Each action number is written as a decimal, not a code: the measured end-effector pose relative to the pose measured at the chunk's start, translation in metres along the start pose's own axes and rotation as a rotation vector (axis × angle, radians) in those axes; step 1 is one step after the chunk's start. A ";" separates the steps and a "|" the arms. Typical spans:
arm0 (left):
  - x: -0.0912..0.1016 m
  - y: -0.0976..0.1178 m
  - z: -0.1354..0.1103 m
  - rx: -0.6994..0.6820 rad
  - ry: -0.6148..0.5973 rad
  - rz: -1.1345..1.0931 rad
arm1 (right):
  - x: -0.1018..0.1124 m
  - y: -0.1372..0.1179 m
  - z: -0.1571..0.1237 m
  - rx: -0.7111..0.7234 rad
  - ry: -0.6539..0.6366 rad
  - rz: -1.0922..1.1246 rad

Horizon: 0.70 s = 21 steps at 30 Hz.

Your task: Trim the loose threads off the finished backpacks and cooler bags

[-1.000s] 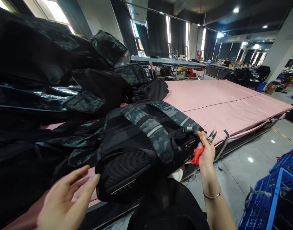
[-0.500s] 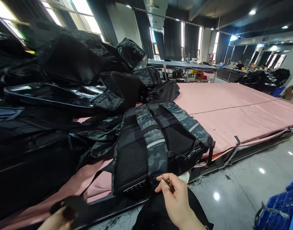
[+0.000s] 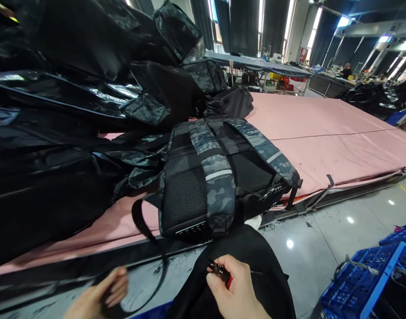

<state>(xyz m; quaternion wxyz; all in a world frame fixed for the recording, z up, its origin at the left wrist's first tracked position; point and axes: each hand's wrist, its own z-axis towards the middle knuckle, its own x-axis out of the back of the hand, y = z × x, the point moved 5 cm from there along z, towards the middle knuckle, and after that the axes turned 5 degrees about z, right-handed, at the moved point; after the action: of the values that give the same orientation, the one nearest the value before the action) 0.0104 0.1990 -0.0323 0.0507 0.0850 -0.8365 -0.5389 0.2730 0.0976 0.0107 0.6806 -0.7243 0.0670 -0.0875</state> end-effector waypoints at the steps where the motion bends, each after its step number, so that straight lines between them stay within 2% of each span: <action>1: -0.016 -0.003 -0.011 -0.014 -0.060 0.063 | 0.001 0.002 -0.003 -0.024 0.005 0.014; 2: -0.035 -0.004 -0.025 -0.083 -0.166 0.208 | 0.002 0.003 -0.006 -0.044 0.007 0.024; 3: -0.056 -0.003 -0.042 -0.194 -0.304 0.363 | 0.003 0.003 -0.008 -0.057 0.002 0.031; 5: -0.091 -0.001 -0.076 -0.423 -0.500 0.611 | 0.004 0.002 -0.011 -0.072 -0.028 0.052; 8: -0.117 0.004 -0.108 -0.695 -0.540 0.778 | 0.005 0.002 -0.014 -0.097 -0.051 0.114; 10: -0.120 0.003 -0.114 -0.752 -0.537 0.813 | 0.007 0.006 -0.014 -0.127 -0.033 0.169; 12: -0.119 -0.003 -0.111 -0.696 -0.576 0.790 | 0.009 0.014 -0.014 -0.171 -0.011 0.247; 14: -0.114 -0.010 -0.106 -0.563 -0.599 0.700 | 0.010 0.020 -0.013 -0.199 0.000 0.305; 18: -0.104 -0.020 -0.097 -0.264 -0.497 0.490 | 0.013 0.016 -0.013 -0.134 -0.011 0.222; 21: -0.100 -0.021 -0.097 -0.150 -0.426 0.394 | 0.020 0.006 -0.016 -0.072 0.018 0.079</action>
<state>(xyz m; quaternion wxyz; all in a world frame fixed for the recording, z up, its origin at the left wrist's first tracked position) 0.1278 0.1237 -0.0109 -0.0162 -0.1978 -0.7866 -0.5848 0.2891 0.0777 0.0058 0.6566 -0.7442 0.1046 -0.0645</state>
